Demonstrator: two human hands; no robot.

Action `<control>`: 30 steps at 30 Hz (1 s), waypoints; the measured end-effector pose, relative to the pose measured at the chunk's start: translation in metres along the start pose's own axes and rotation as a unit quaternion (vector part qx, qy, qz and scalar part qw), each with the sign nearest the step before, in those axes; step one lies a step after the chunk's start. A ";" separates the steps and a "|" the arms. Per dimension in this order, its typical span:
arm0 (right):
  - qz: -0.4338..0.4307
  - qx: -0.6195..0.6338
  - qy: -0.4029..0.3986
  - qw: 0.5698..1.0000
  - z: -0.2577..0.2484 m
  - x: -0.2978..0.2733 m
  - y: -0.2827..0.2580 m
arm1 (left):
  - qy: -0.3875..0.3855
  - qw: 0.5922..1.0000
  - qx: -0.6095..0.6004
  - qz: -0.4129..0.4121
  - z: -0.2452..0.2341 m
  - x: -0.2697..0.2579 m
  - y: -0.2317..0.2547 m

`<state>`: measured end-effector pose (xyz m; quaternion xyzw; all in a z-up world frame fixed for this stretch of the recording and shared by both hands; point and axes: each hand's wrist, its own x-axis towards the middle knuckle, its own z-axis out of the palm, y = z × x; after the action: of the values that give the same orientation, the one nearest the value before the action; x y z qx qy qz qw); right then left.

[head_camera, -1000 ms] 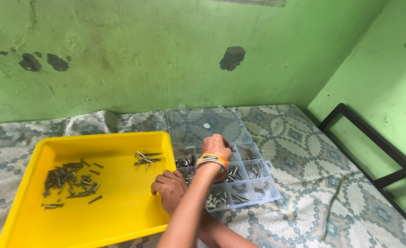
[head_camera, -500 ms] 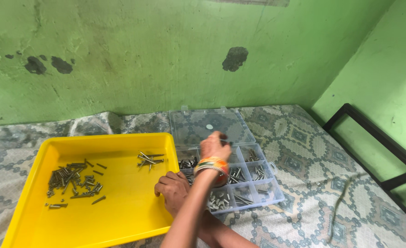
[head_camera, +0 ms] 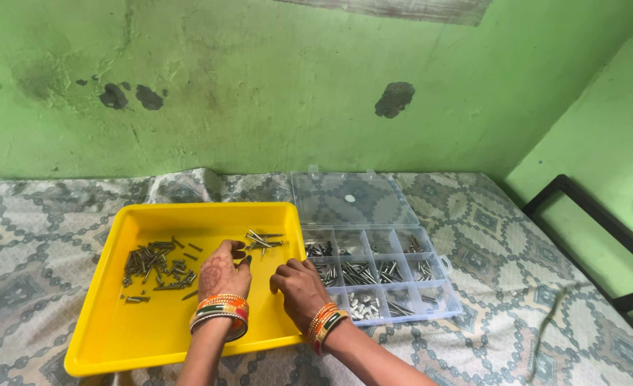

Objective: The person sorts metal fasteners from a yellow tray into compartments of a clear plastic organizer box. They pick up individual screws and bolts, place them into the appropriate sections, and occasionally rearrange items within the tray.

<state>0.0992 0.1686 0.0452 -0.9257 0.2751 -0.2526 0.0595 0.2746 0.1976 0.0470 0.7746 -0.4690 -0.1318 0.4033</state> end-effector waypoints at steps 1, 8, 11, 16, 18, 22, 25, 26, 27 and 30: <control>-0.002 -0.009 -0.002 1.000 0.000 0.000 -0.002 | -0.004 1.000 -0.008 -0.005 -0.003 -0.002 -0.005; -0.007 -0.045 -0.012 0.999 0.001 0.005 -0.006 | -0.079 0.993 0.081 -0.024 -0.006 0.002 -0.002; -0.011 -0.049 -0.014 0.999 -0.001 0.009 -0.006 | -0.115 0.979 0.162 0.034 -0.001 0.005 0.004; -0.006 -0.038 -0.016 0.999 -0.002 0.008 -0.009 | -0.104 0.942 0.261 0.182 0.013 0.004 -0.004; -0.011 -0.045 -0.021 0.999 -0.003 0.009 -0.009 | -0.107 0.933 0.284 0.194 0.012 0.005 -0.003; -0.007 -0.050 -0.024 0.998 -0.002 0.009 -0.010 | -0.130 0.935 0.285 0.169 0.000 0.001 0.003; -0.005 -0.051 -0.027 0.998 -0.002 0.009 -0.009 | -0.128 0.934 0.289 0.164 -0.002 0.001 0.005; -0.004 -0.048 -0.025 0.999 -0.002 0.009 -0.009 | -0.127 0.933 0.296 0.163 -0.002 0.001 0.004; -0.003 -0.045 -0.023 0.999 -0.002 0.009 -0.010 | -0.113 0.933 0.296 0.169 -0.002 0.000 0.004; -0.007 -0.047 -0.030 0.998 -0.004 0.009 -0.010 | -0.085 0.937 0.283 0.185 0.004 0.003 0.004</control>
<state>0.1087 0.1726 0.0547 -0.9365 0.2785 -0.2118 0.0222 0.2716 0.1924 0.0478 0.7423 -0.6543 0.0179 0.1437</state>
